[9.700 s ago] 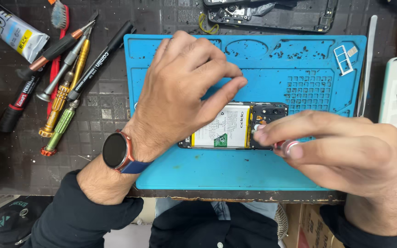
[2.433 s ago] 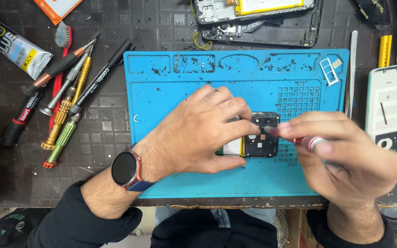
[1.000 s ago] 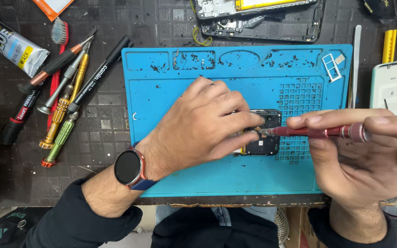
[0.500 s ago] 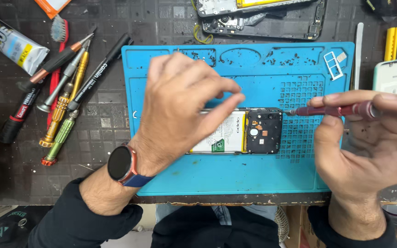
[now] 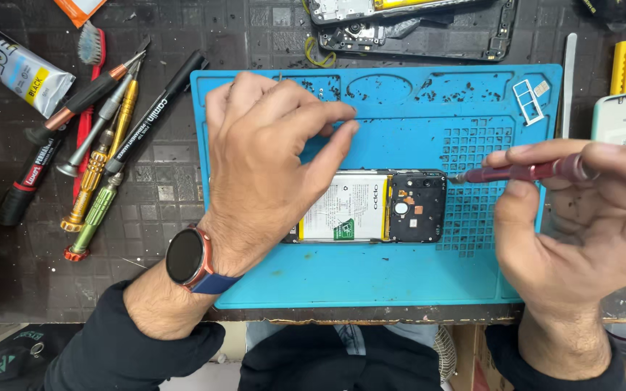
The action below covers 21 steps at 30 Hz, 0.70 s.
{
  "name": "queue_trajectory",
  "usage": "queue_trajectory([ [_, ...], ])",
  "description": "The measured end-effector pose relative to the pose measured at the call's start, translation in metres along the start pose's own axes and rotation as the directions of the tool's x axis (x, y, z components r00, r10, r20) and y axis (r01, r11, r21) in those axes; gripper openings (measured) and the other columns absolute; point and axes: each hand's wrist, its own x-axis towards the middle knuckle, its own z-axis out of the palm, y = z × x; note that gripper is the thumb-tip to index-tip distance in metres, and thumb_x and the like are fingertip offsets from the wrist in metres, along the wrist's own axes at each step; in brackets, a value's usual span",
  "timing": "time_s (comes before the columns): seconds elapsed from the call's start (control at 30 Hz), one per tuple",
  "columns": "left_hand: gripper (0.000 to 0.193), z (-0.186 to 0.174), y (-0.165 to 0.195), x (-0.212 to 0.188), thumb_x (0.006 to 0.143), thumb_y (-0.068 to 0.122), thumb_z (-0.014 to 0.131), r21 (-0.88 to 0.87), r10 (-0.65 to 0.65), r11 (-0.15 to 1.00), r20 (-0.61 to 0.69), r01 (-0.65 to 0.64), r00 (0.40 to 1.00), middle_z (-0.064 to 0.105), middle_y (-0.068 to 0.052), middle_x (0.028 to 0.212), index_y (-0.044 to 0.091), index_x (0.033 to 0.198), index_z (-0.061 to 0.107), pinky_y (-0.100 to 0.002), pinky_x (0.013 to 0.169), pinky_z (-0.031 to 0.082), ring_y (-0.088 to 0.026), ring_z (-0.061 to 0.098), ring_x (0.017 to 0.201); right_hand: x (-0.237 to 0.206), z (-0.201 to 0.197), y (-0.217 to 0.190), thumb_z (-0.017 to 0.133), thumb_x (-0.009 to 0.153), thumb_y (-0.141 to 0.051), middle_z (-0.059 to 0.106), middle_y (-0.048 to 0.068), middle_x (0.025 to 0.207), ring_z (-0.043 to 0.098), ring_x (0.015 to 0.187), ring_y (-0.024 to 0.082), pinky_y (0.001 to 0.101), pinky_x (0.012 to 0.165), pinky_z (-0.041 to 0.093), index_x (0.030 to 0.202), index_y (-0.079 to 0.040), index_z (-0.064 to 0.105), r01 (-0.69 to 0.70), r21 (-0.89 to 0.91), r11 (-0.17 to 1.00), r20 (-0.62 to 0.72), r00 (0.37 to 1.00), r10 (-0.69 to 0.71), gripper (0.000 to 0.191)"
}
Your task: The person works on a smartphone at a repair bench, prying the back cover off the phone body and separating it from the frame. They then handle the exposed battery and use a screwdriver to unscrew components from the phone's internal board.
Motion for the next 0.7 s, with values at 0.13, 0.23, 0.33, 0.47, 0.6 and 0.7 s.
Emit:
queue_trajectory([
  [0.13,0.01,0.0,0.0,0.001,0.097,0.021,0.084,0.014,-0.021,1.0,-0.011,0.021,1.0,0.065,0.005,0.092,0.015,0.104,0.079,-0.043,0.102,0.036,-0.022,0.056,0.102,0.005,0.0,-0.001,0.071,0.109,0.008,0.055,0.018,0.119,0.07,0.098,0.025,0.0331,0.09,0.067,0.142,-0.01,0.036,0.126,-0.024,0.992,0.009,0.992,-0.125,0.051],
  [0.23,0.01,-0.002,-0.001,0.0,0.099,0.02,0.083,0.018,-0.011,1.0,-0.014,0.012,1.0,0.065,0.005,0.093,0.016,0.107,0.079,-0.042,0.101,0.035,-0.021,0.056,0.102,0.011,-0.004,0.0,0.076,0.105,0.007,0.055,0.016,0.121,0.069,0.097,0.024,0.0352,0.092,0.068,0.141,-0.013,0.043,0.205,-0.019,0.978,0.053,0.977,-0.204,0.053],
  [0.33,0.009,-0.001,-0.002,0.001,0.1,0.02,0.082,0.038,-0.009,0.999,-0.016,0.01,1.0,0.065,0.004,0.095,0.016,0.108,0.079,-0.042,0.101,0.036,-0.021,0.057,0.103,0.014,-0.006,-0.003,0.074,0.106,0.011,0.056,0.014,0.118,0.073,0.1,0.025,0.0376,0.095,0.066,0.137,-0.014,0.049,0.17,0.05,0.984,0.067,0.983,-0.173,0.048],
  [0.47,0.008,-0.001,-0.006,0.002,0.101,0.019,0.081,0.059,-0.014,0.998,-0.041,0.016,0.999,0.065,0.004,0.096,0.015,0.108,0.079,-0.042,0.098,0.035,-0.021,0.056,0.103,0.016,-0.004,-0.011,0.064,0.107,0.015,0.06,0.016,0.111,0.076,0.103,0.028,0.0379,0.096,0.066,0.13,-0.01,0.051,0.12,0.058,0.991,0.084,0.989,-0.124,0.036],
  [0.6,0.012,-0.004,-0.01,0.003,0.101,0.017,0.078,0.091,-0.027,0.995,-0.057,0.032,0.998,0.064,0.003,0.097,0.013,0.113,0.077,-0.042,0.097,0.035,-0.022,0.055,0.104,0.017,0.003,-0.018,0.06,0.109,0.014,0.064,0.019,0.113,0.075,0.103,0.031,0.0387,0.094,0.068,0.127,-0.005,0.04,0.107,0.021,0.994,0.045,0.993,-0.108,0.034],
  [0.7,0.012,-0.005,-0.009,0.002,0.104,0.017,0.078,0.071,-0.03,0.997,-0.046,0.033,0.999,0.063,0.003,0.098,0.013,0.115,0.076,-0.041,0.097,0.036,-0.022,0.054,0.106,0.02,0.002,-0.016,0.065,0.108,0.01,0.061,0.021,0.114,0.074,0.1,0.03,0.0374,0.092,0.067,0.125,-0.005,0.037,0.124,-0.006,0.992,0.042,0.991,-0.124,0.036],
])
